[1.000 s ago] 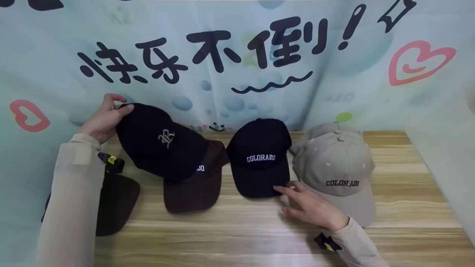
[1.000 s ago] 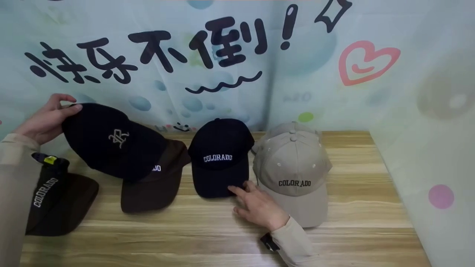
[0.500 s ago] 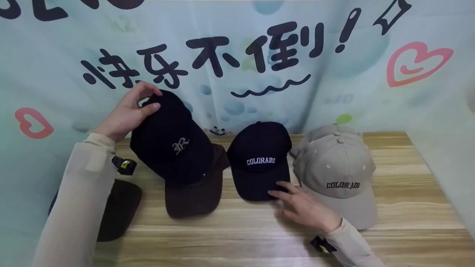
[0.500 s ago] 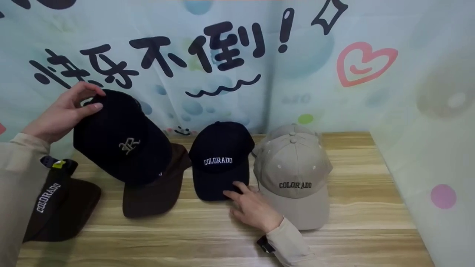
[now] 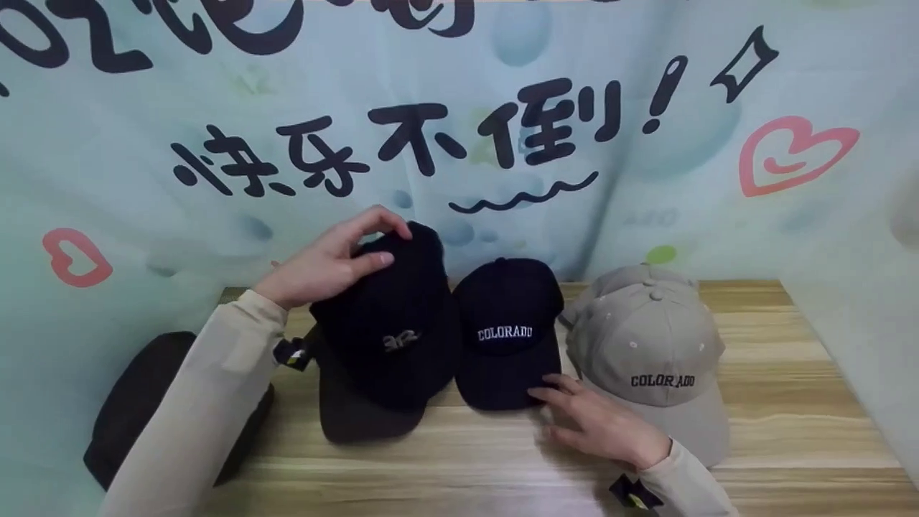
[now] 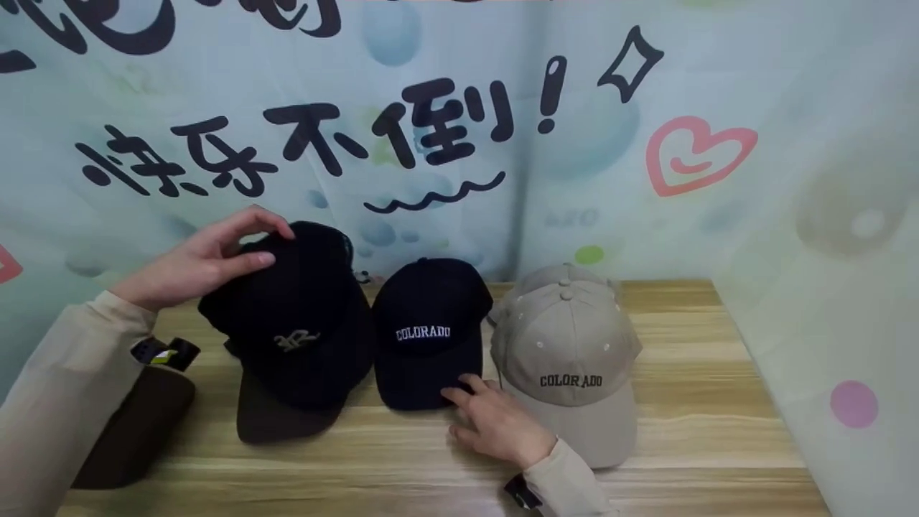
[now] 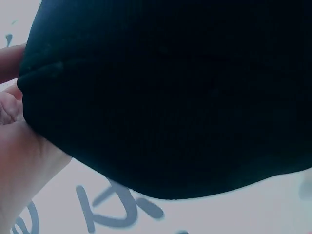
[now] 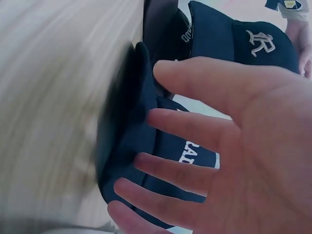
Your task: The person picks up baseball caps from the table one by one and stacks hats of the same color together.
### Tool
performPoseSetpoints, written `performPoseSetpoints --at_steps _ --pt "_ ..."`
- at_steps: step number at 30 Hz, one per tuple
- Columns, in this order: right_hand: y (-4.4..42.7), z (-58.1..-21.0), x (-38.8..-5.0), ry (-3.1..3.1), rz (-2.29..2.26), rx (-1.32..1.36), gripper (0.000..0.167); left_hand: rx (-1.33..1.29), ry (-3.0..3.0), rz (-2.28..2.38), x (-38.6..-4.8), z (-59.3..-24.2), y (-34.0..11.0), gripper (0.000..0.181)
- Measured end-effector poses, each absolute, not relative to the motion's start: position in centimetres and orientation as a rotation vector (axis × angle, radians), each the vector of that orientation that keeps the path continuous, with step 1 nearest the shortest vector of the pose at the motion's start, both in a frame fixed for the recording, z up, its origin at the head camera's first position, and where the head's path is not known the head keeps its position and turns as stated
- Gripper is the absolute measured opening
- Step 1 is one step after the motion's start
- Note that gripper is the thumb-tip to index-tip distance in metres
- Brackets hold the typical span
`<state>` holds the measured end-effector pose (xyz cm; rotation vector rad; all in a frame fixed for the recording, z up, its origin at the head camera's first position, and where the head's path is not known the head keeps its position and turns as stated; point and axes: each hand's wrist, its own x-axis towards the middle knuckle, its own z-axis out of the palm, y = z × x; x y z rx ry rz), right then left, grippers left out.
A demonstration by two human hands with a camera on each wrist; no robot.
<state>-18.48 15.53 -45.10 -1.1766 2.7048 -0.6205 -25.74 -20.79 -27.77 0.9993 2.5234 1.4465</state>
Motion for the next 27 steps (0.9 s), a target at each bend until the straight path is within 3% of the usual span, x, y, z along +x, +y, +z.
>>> performPoseSetpoints --at_steps 9,16,27 --pt "17.6 -44.4 -17.7 2.779 -0.608 -1.15 0.049 1.255 2.212 1.38 -24.6 -29.3 -16.1 0.034" --pt "19.0 -43.5 -17.0 2.809 -0.597 -1.217 0.051 1.374 1.93 1.37 -25.5 -31.7 -11.9 0.037" --pt "20.7 -43.6 -16.1 2.806 -0.657 -1.296 0.021 1.48 1.751 1.332 -28.7 -35.0 -7.7 0.037"
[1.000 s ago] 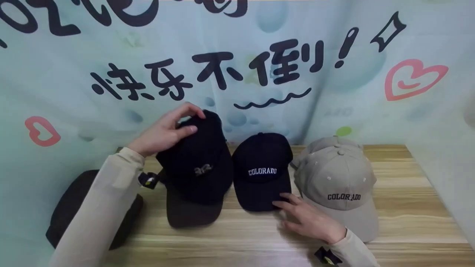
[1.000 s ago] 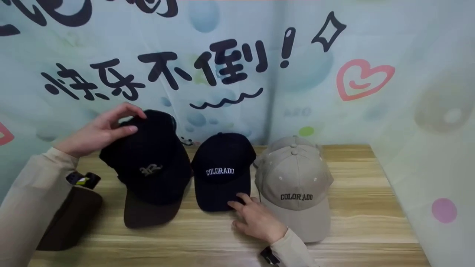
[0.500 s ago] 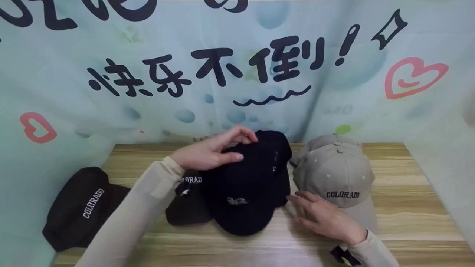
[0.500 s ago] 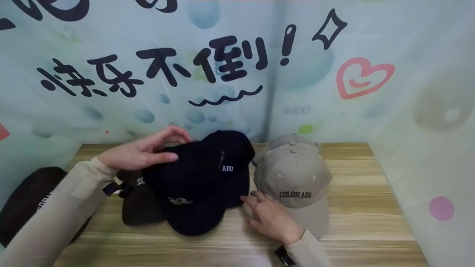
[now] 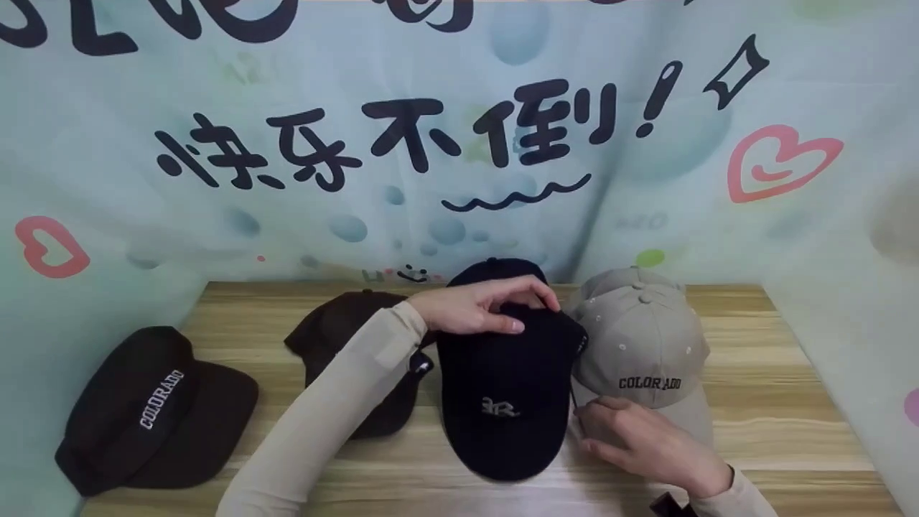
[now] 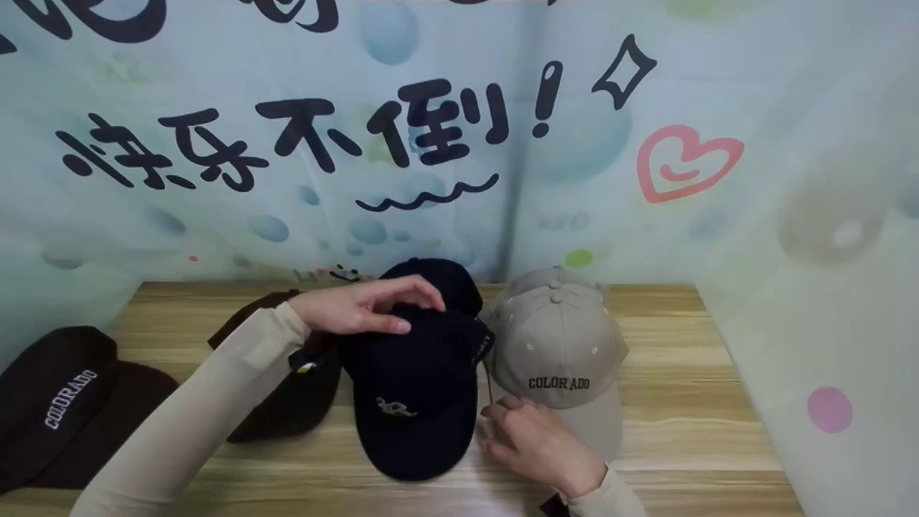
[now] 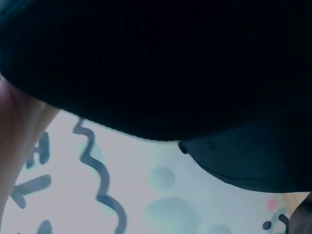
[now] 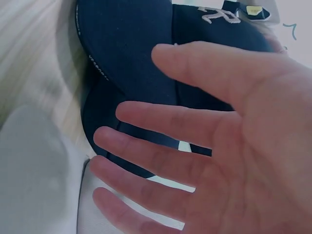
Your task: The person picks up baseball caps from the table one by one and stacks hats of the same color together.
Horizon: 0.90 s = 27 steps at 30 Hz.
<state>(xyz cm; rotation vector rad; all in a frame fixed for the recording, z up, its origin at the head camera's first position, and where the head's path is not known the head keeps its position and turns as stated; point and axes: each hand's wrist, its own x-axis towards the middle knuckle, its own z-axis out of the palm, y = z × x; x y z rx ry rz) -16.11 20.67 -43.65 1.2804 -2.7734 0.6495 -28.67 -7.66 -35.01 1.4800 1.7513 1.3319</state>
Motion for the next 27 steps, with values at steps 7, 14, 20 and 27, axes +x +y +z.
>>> performPoseSetpoints --at_steps 7,14,20,27 --pt "20.6 -44.0 -16.0 -2.819 0.703 1.293 0.02 1.468 1.648 1.368 -30.1 -35.7 -6.6 0.038" --pt "20.5 -43.9 -16.3 -2.842 0.738 1.313 0.021 1.495 1.606 1.309 -30.5 -35.7 -5.6 0.039" --pt "19.8 -43.6 -16.2 -2.865 0.702 1.284 0.024 1.361 1.702 1.3 -32.3 -36.6 -6.8 0.041" --pt "18.9 -43.5 -16.4 -2.85 0.679 1.278 0.025 1.083 2.132 1.179 -33.4 -37.4 -7.7 0.031"
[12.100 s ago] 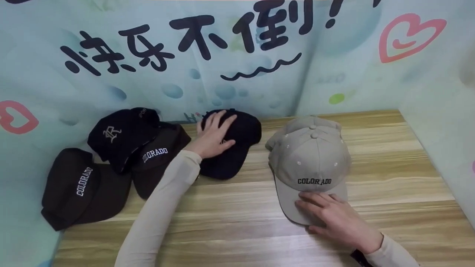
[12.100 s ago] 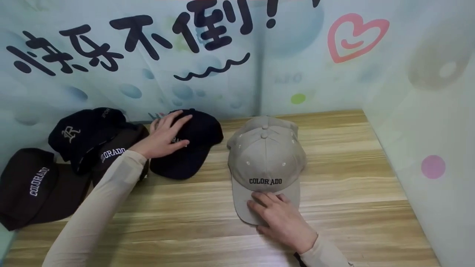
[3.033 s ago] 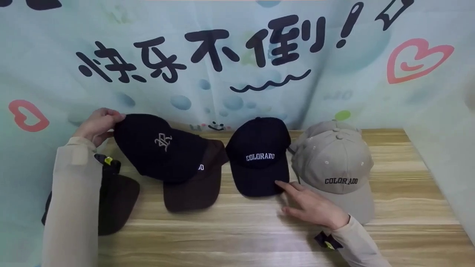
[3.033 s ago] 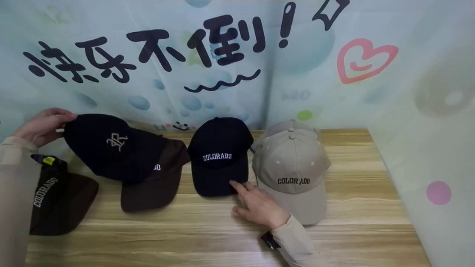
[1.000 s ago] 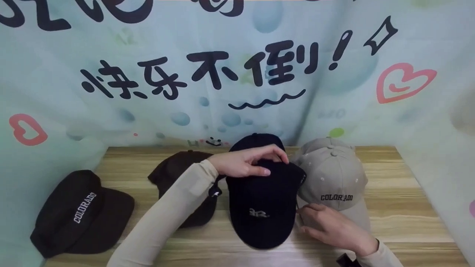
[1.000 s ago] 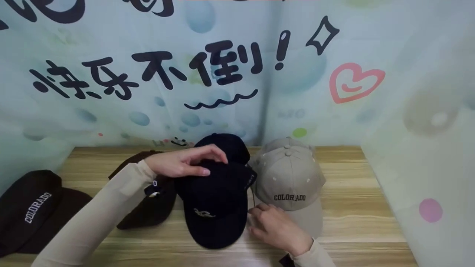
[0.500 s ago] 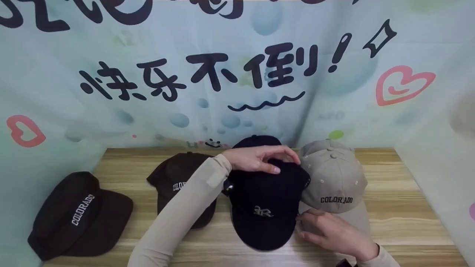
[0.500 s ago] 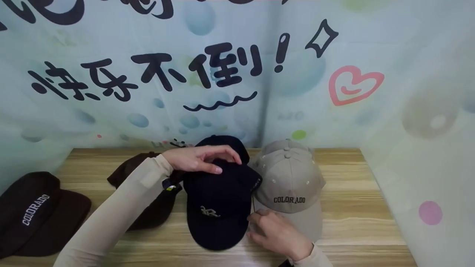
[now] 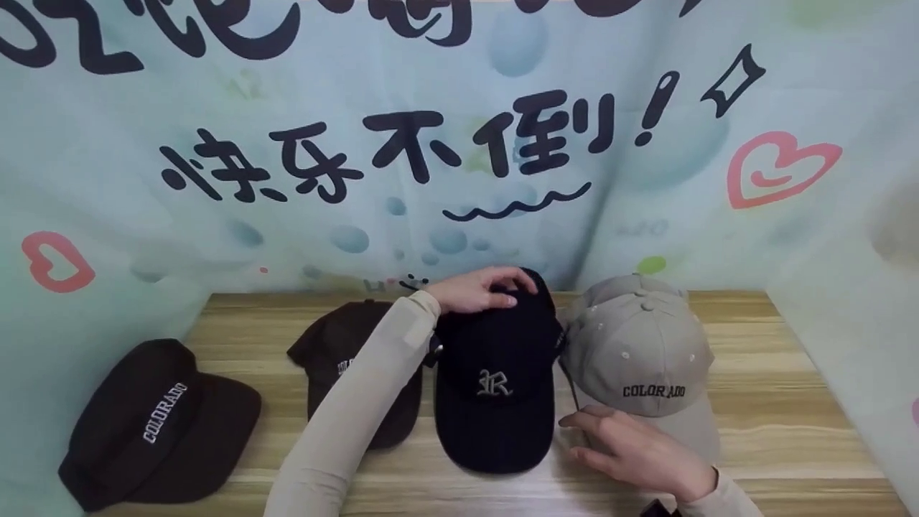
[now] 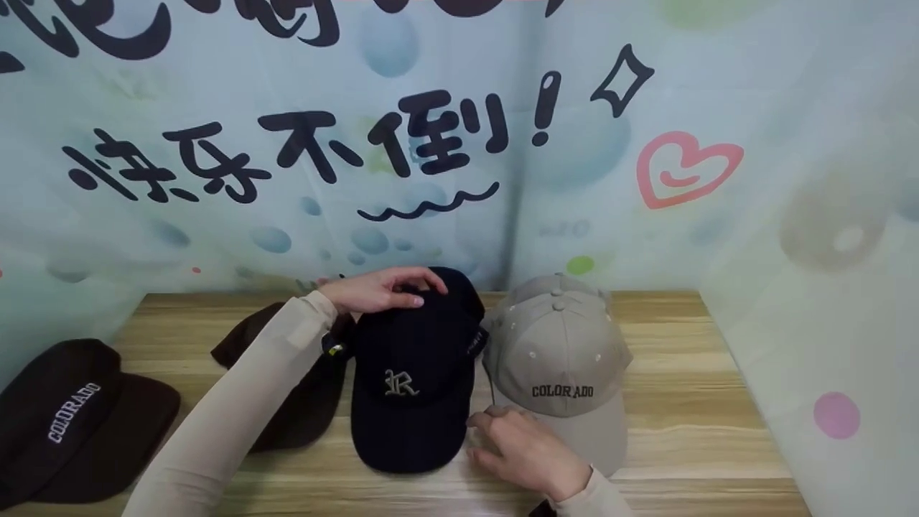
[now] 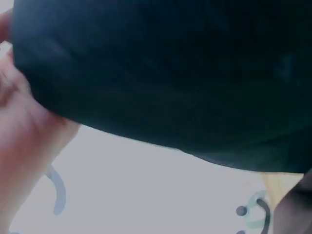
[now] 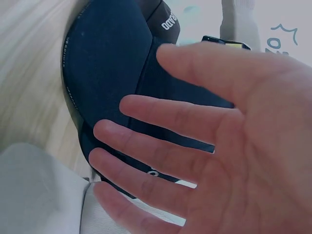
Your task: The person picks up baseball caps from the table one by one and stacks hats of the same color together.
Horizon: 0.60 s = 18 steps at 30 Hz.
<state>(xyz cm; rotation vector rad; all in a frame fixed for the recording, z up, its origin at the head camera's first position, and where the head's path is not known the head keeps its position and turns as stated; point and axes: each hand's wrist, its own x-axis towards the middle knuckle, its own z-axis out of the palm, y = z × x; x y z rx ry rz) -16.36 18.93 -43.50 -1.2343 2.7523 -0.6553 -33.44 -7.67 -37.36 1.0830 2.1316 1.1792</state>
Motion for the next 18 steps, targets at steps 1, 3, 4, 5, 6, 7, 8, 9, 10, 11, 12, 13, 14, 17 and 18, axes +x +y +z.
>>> performPoseSetpoints --at_steps 1,3,4,5,6,7,8,9,10,11,12,13,14,17,18 --pt "18.9 -43.5 -16.4 2.756 -0.652 -1.241 0.025 1.068 2.206 1.133 -33.4 -37.4 -7.6 0.029" --pt "18.8 -43.6 -16.4 2.76 -0.652 -1.251 0.025 1.075 2.319 1.05 -33.3 -37.6 -7.5 0.027" --pt "18.8 -43.6 -16.4 2.765 -0.653 -1.254 0.025 1.087 2.371 1.009 -33.2 -37.6 -7.4 0.028" --pt "18.8 -43.6 -16.4 2.77 -0.655 -1.256 0.025 1.102 2.417 0.972 -33.1 -37.7 -7.3 0.028" --pt "18.8 -43.7 -16.4 2.769 -0.662 -1.258 0.025 1.116 2.45 0.945 -33.1 -37.8 -7.2 0.028" --pt "18.8 -43.7 -16.4 2.767 -0.667 -1.26 0.026 1.119 2.47 0.921 -33.0 -37.8 -7.2 0.029" --pt "18.7 -43.8 -16.4 2.763 -0.673 -1.261 0.027 1.117 2.484 0.898 -32.9 -37.9 -7.2 0.03" --pt "18.7 -43.8 -16.4 2.762 -0.676 -1.263 0.028 1.106 2.495 0.865 -32.8 -38.0 -7.3 0.034" --pt "18.8 -43.9 -16.4 2.76 -0.68 -1.26 0.028 1.088 2.497 0.829 -32.7 -38.1 -7.3 0.04" --pt "18.8 -43.9 -16.4 2.757 -0.681 -1.257 0.029 1.074 2.496 0.787 -32.5 -38.1 -7.4 0.049" --pt "18.8 -44.0 -16.4 2.756 -0.683 -1.254 0.029 1.058 2.495 0.738 -32.3 -38.1 -7.5 0.059" --pt "18.8 -44.0 -16.4 2.755 -0.683 -1.251 0.029 1.038 2.496 0.683 -32.1 -38.1 -7.6 0.069" --pt "18.8 -44.1 -16.4 2.752 -0.685 -1.246 0.029 1.021 2.501 0.629 -31.8 -38.1 -7.8 0.079" --pt "18.6 -44.2 -16.5 2.76 -0.683 -1.242 0.029 0.976 2.512 0.516 -31.1 -38.1 -8.1 0.096" --pt "18.5 -44.2 -16.5 2.762 -0.684 -1.245 0.029 0.951 2.519 0.495 -30.9 -38.2 -8.2 0.098"
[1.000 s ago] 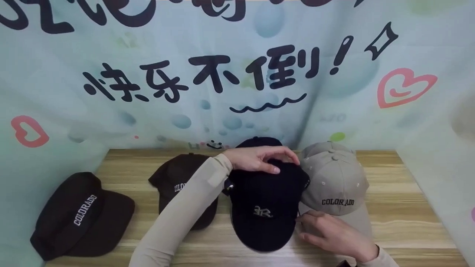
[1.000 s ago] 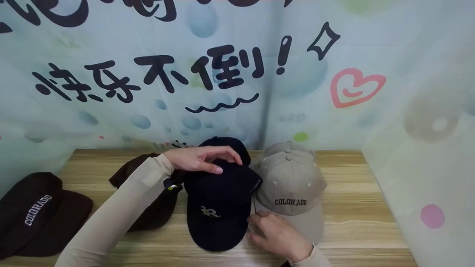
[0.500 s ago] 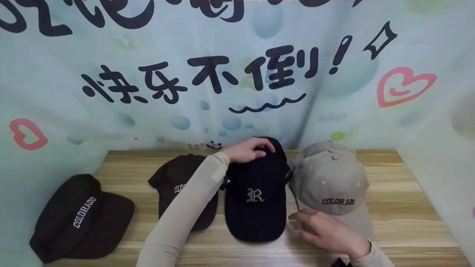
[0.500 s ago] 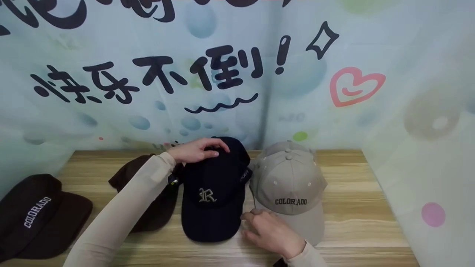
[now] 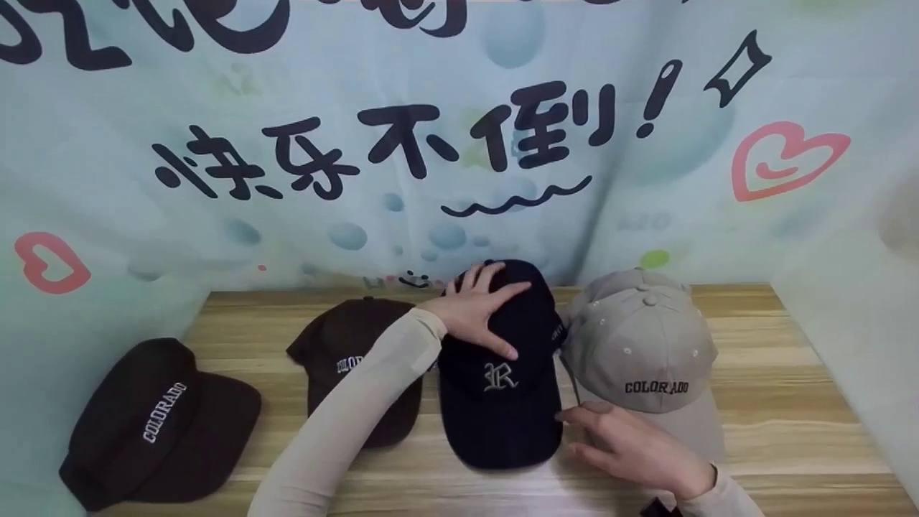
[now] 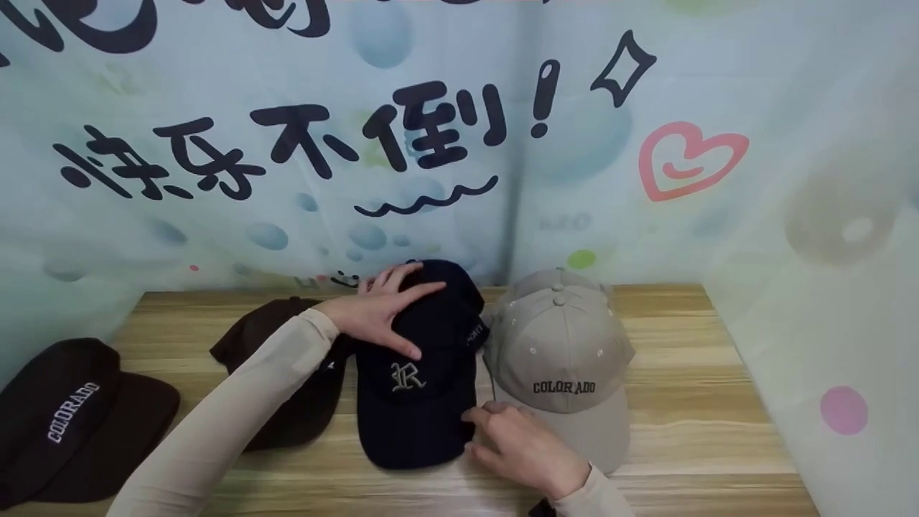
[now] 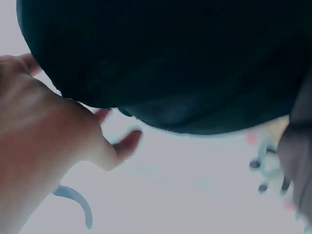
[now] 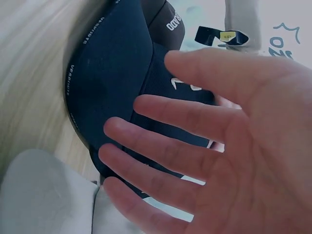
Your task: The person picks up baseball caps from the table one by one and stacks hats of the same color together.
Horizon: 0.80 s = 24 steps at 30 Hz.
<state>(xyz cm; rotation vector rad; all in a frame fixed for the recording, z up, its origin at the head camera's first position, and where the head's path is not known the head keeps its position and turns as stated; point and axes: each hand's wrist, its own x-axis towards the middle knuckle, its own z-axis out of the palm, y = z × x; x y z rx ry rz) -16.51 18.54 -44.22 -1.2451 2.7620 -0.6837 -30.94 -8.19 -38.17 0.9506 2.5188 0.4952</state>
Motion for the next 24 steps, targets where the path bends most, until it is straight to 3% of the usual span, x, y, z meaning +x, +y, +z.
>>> performPoseSetpoints --at_steps 13,24 --pt "16.7 -45.1 -16.3 2.781 -0.702 -1.319 0.032 0.851 2.536 0.496 -30.8 -38.2 -8.9 0.088" --pt "17.5 -45.8 -16.2 2.84 -0.729 -1.358 0.032 0.781 2.635 0.522 -29.3 -36.5 -13.5 0.079"
